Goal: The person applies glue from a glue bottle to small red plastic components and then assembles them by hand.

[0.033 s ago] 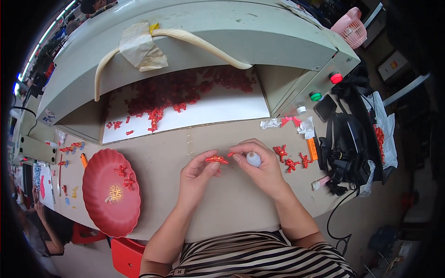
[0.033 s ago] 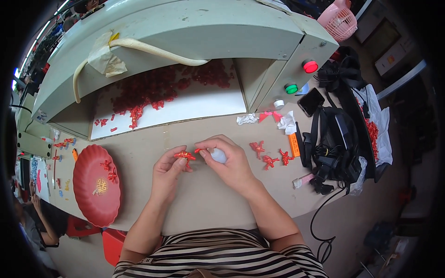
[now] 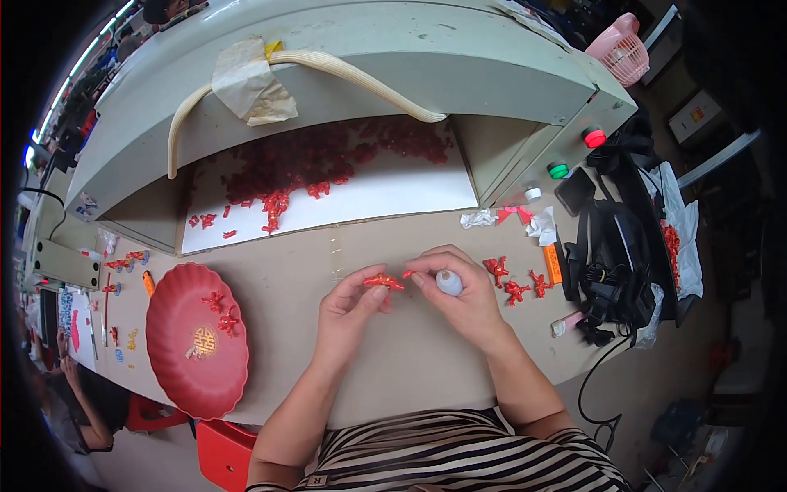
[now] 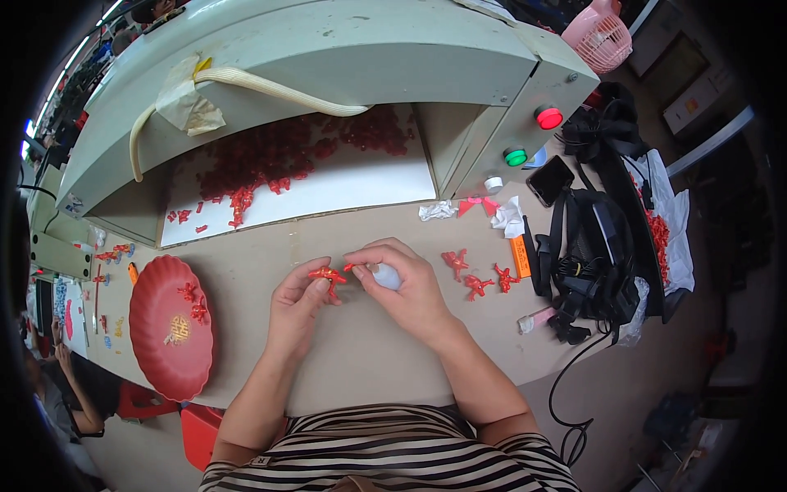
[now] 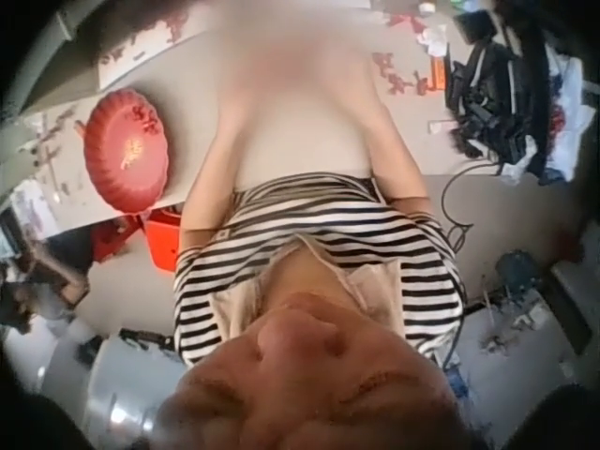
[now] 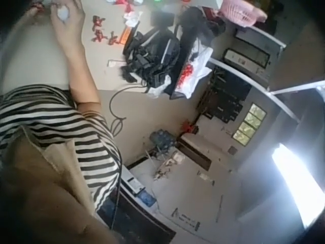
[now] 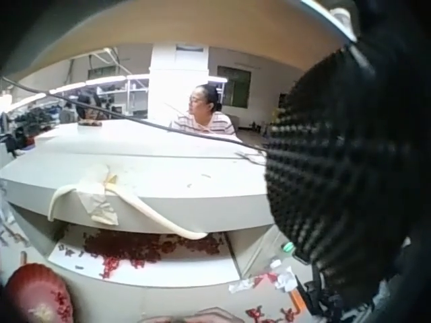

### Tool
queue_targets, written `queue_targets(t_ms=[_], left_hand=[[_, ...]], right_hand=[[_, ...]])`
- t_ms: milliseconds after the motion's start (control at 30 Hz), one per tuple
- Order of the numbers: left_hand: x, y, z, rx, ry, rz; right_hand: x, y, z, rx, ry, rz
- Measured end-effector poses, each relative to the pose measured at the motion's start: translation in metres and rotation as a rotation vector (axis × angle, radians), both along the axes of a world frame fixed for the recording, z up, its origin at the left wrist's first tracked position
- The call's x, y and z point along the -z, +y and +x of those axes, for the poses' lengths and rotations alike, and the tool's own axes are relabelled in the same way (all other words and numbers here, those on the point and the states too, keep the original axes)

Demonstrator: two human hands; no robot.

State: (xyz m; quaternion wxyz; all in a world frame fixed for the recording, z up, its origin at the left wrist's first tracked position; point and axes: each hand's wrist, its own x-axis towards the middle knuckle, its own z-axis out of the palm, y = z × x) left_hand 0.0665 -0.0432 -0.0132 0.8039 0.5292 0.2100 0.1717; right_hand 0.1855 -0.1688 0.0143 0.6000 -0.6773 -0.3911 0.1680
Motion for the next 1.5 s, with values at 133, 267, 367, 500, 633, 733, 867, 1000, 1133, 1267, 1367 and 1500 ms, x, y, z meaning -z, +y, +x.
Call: queue_targets(t_ms=[133,267,367,500,633,733,867,1000,1133,1267,1367,1500], left_hand=[[0.0,0.001,0.0,0.059,-0.003,-0.113],[0.004,0.002,-0.001,0.091,-0.04,-0.222],[0.005,0.003,-0.001,0.121,-0.07,-0.252],[0.005,0.003,-0.002,0.145,-0.081,-0.313],[0.006,0.002,-0.001,0.164,-0.084,-0.331],[0.005,0.002,-0.001,0.155,-0.081,-0.338],[0.006,0.003,-0.001,0.155,-0.083,-0.349],[0.008,0.005,-0.002,0.184,-0.1,-0.404],[0.006,0.006,-0.003,0.205,-0.075,-0.457],[0.006,0.007,-0.003,0.204,-0.076,-0.432],[0.009,0.008,-0.002,0.191,-0.07,-0.378],[0.009,0.007,-0.002,0.178,-0.076,-0.293]], right_hand=[[-0.003,0.0,-0.003,0.001,-0.036,0.008],[-0.006,-0.001,-0.005,0.046,0.074,0.003],[-0.002,-0.001,-0.005,0.032,0.059,0.047],[-0.002,0.0,-0.005,0.036,-0.02,0.091],[-0.001,0.0,-0.005,0.038,-0.046,0.088],[0.0,0.0,-0.005,0.035,-0.11,0.095],[0.002,-0.001,-0.004,0.022,-0.128,0.096],[-0.003,-0.001,-0.002,0.004,-0.295,0.085],[-0.002,-0.002,-0.001,-0.009,-0.289,0.061],[0.0,-0.002,-0.001,-0.049,-0.178,0.063],[-0.001,-0.003,0.0,-0.056,-0.12,0.05],[-0.003,-0.005,0.0,-0.083,-0.051,0.018]])
